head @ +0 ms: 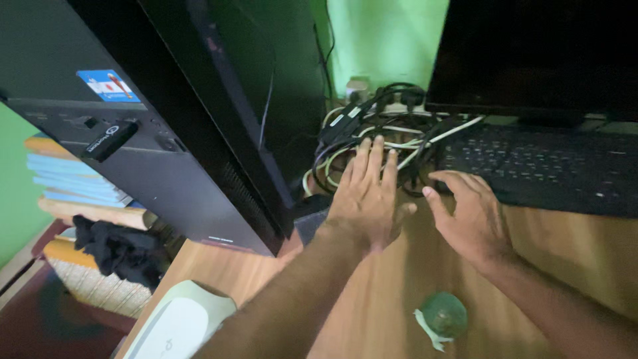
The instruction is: The person organizes a cluttered desk by coiling a white cable, moving a keyboard, and arranging various cables and devices. They also handle a mouse, a speaker, and a router, placing them in different positions on the desk and computer tower.
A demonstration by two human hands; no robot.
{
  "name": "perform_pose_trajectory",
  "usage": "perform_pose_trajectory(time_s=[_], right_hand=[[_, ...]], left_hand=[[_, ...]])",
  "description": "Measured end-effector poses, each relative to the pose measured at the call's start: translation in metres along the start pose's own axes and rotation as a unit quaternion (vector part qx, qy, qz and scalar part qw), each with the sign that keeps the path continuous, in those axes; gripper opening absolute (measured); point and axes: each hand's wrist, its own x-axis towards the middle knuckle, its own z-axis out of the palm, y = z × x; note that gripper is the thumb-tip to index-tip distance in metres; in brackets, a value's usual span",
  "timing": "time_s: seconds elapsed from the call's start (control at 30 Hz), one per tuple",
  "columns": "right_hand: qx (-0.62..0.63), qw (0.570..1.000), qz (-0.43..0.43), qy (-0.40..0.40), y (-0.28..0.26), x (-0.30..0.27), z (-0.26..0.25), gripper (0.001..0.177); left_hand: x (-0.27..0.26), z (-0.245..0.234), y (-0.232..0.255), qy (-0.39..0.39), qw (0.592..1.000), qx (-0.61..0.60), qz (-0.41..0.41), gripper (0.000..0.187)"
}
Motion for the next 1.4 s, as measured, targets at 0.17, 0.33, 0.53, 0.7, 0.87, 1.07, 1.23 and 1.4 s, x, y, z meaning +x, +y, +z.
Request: perform_pose_trajectory(time_s=[0.17, 0.33, 0.53, 0.7, 0.87, 1.07, 1.23, 1.4], right_hand=[[-0.014, 0.999, -0.037, 0.033, 0.017, -0.016, -0.017, 0.05], [-0.026, 0.999, -0.027, 0.019, -0.002, -0.029, -0.035, 0.053], [0.033, 0.992, -0.124, 0.0, -0.084, -0.053, -0.028, 0.04], [0.113, 0.975, -0.191, -0.03, -0.149, -0.08, -0.011, 0.039], [0.146, 0.96, -0.225, -0.083, -0.198, -0.099, 0.008, 0.039], [0.166, 0.945, -0.249, -0.134, -0.235, -0.117, 0.024, 0.041], [0.15, 0.944, -0.242, -0.167, -0.237, -0.128, 0.032, 0.041], [0.146, 0.945, -0.233, -0.175, -0.235, -0.136, 0.041, 0.042]], left_hand=[[-0.018, 0.012, 0.017, -0.005, 1.0, -0.021, -0.005, 0.095], [-0.043, 0.006, 0.02, 0.0, 0.999, -0.027, -0.018, 0.094], [-0.104, -0.023, 0.003, -0.006, 0.996, -0.081, -0.031, 0.091], [-0.165, -0.04, -0.016, 0.019, 0.995, -0.069, -0.069, 0.087], [-0.233, -0.045, -0.053, -0.008, 0.997, 0.051, -0.063, 0.07], [-0.283, -0.044, -0.083, -0.152, 0.976, -0.011, -0.158, 0.063], [-0.284, -0.033, -0.089, -0.225, 0.961, -0.008, -0.162, 0.052], [-0.284, -0.029, -0.082, -0.252, 0.956, 0.105, -0.107, 0.027]])
